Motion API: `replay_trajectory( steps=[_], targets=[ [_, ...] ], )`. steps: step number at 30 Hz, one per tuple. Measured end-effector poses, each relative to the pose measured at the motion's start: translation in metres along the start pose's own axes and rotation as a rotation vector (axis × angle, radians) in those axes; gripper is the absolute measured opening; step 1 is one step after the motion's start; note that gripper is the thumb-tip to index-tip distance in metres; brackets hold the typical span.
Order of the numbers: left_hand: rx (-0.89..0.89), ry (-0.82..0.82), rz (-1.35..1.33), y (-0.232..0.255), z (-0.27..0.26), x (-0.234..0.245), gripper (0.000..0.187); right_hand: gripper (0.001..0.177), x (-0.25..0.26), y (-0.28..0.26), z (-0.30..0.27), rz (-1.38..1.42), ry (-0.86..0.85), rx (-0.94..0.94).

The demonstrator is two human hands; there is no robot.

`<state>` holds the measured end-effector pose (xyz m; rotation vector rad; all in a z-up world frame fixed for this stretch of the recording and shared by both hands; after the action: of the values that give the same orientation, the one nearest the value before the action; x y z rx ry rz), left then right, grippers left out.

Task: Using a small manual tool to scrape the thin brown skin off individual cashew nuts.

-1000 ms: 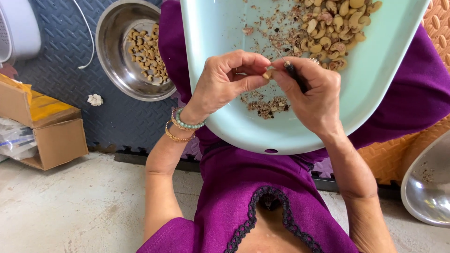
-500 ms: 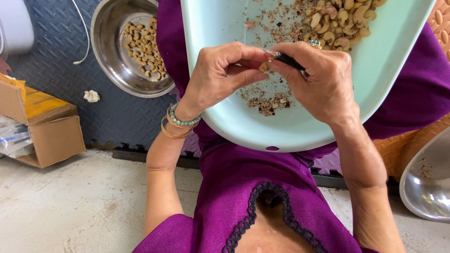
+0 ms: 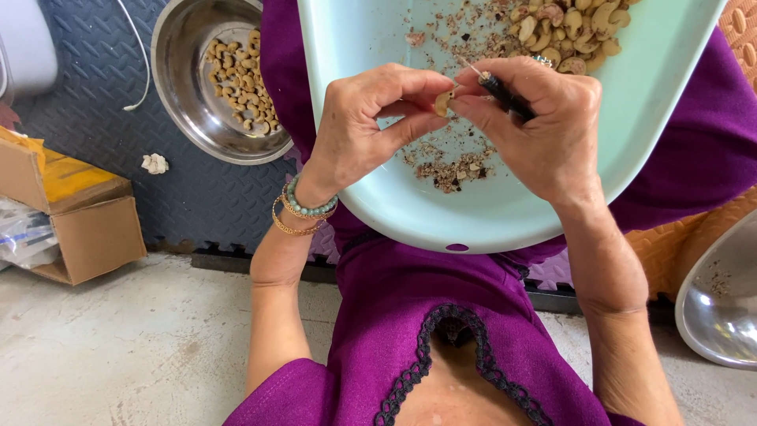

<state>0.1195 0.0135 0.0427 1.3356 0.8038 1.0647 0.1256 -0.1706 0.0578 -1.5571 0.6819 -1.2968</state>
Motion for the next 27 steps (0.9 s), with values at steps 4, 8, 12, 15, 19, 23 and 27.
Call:
replay_trajectory(
  steps=[4,8,12,15,19,23,27],
  targets=[
    [-0.024,0.002,0.031,-0.001,0.001,-0.001,0.034,0.023,0.000,-0.001,-0.001,-0.001,0.000,0.016],
    [0.024,0.014,-0.066,-0.009,-0.003,-0.002,0.029,0.019,0.000,-0.002,-0.003,-0.001,0.017,0.030],
    [0.012,0.061,-0.123,-0.018,-0.006,-0.005,0.031,0.025,-0.003,0.002,-0.001,0.047,0.037,0.009],
    [-0.002,0.079,-0.128,-0.020,-0.009,-0.008,0.031,0.025,-0.002,0.008,-0.003,0.051,0.037,-0.003],
    [0.014,0.095,-0.156,-0.025,-0.011,-0.012,0.027,0.024,-0.001,0.012,-0.009,0.133,0.046,-0.073],
    [0.043,0.086,-0.206,-0.028,-0.012,-0.014,0.026,0.026,-0.001,0.018,-0.011,0.219,0.049,-0.109],
    [0.079,0.057,-0.305,-0.026,-0.012,-0.012,0.026,0.025,0.000,0.021,-0.012,0.277,0.036,-0.155]
  ],
)
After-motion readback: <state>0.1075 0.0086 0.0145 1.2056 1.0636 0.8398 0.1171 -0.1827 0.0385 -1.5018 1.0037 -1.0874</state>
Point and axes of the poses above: each hand's wrist, its own z-axis towards the middle knuckle, its own x-axis out of the back of the hand, y = z × x, the point moved 5 cm from there along z, towards the middle knuckle, and after that the axes turned 4 degrees about -x, right-handed, at the moved point
